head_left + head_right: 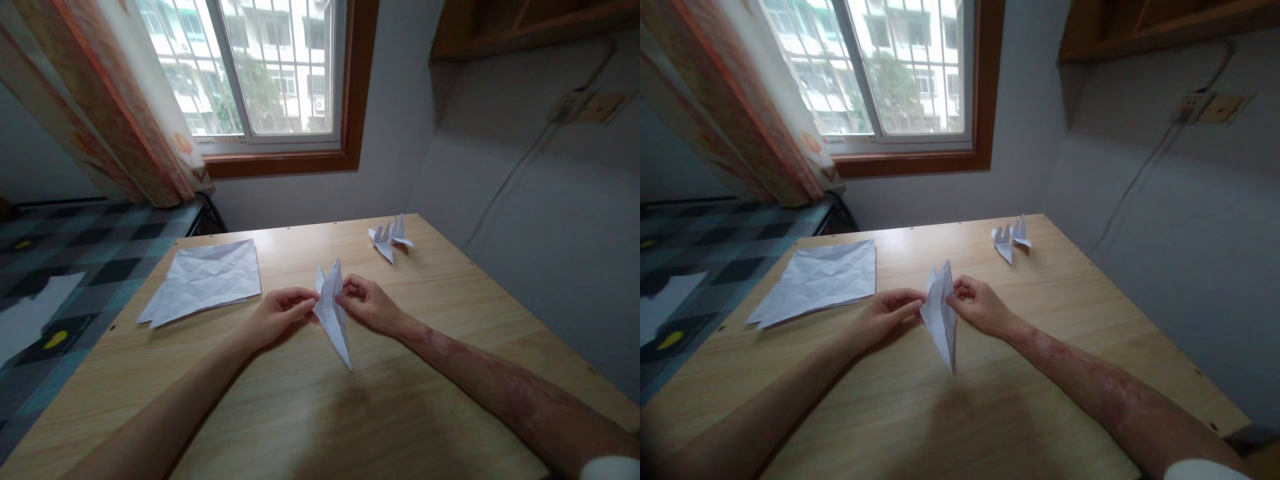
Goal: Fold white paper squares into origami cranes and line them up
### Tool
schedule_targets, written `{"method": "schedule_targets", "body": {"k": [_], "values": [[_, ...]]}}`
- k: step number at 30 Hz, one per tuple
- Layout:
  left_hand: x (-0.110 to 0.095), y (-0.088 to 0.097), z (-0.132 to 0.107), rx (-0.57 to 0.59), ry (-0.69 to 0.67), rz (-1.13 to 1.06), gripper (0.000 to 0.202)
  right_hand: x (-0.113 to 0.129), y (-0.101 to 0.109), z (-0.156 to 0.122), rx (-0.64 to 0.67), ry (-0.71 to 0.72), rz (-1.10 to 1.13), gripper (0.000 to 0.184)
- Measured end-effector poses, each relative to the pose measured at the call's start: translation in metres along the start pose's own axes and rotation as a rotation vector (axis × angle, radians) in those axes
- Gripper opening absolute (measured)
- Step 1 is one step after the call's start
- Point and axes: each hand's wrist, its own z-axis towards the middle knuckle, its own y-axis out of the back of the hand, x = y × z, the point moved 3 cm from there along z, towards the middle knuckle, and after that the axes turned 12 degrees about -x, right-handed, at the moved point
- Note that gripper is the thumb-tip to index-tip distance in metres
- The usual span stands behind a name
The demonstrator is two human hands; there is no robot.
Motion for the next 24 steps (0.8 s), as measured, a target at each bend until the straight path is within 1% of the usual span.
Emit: {"method": "schedule_targets", "body": {"k": [3,5,8,10,13,15,16,17,19,21,22,23,24], "values": [[0.001,0.001,0.000,0.014,-0.001,-0.012,0.040,0.000,0.000,0.001,-0.012,-0.002,0.006,0.030],[0.004,0.001,0.000,0.020,-0.004,-0.015,0.045,0.000,0.000,0.001,-0.019,-0.005,0.010,0.031],[0.009,0.001,0.001,-0.011,-0.001,0.031,0.050,0.000,0.001,0.000,-0.024,0.000,-0.004,0.031],[0.011,0.000,0.002,-0.039,-0.008,0.035,0.048,0.002,0.001,-0.001,-0.019,0.018,-0.045,0.029],[0.010,-0.002,0.003,-0.055,-0.042,-0.014,0.044,0.003,0.002,-0.001,-0.017,0.075,-0.126,0.027],[0.009,-0.003,0.004,-0.059,-0.053,-0.013,0.041,0.003,0.004,0.000,-0.059,0.120,-0.135,0.021],[0.009,-0.003,0.004,-0.060,-0.053,0.000,0.041,0.002,0.005,0.000,-0.086,0.142,-0.126,0.022],[0.008,-0.003,0.003,-0.058,-0.050,0.020,0.041,0.002,0.005,0.000,-0.111,0.162,-0.120,0.028],[0.007,-0.003,0.002,-0.049,-0.043,0.080,0.041,0.002,0.007,0.001,-0.142,0.195,-0.137,0.047],[0.005,-0.002,0.001,-0.043,-0.046,0.154,0.040,0.003,0.008,0.000,-0.142,0.217,-0.178,0.061],[0.005,-0.003,0.000,-0.045,-0.052,0.188,0.040,0.003,0.008,-0.001,-0.133,0.216,-0.197,0.062],[0.005,-0.003,0.000,-0.054,-0.060,0.217,0.040,0.004,0.007,-0.001,-0.117,0.210,-0.217,0.058],[0.005,-0.003,0.000,-0.072,-0.074,0.242,0.039,0.003,0.007,-0.001,-0.101,0.202,-0.241,0.050]]}}
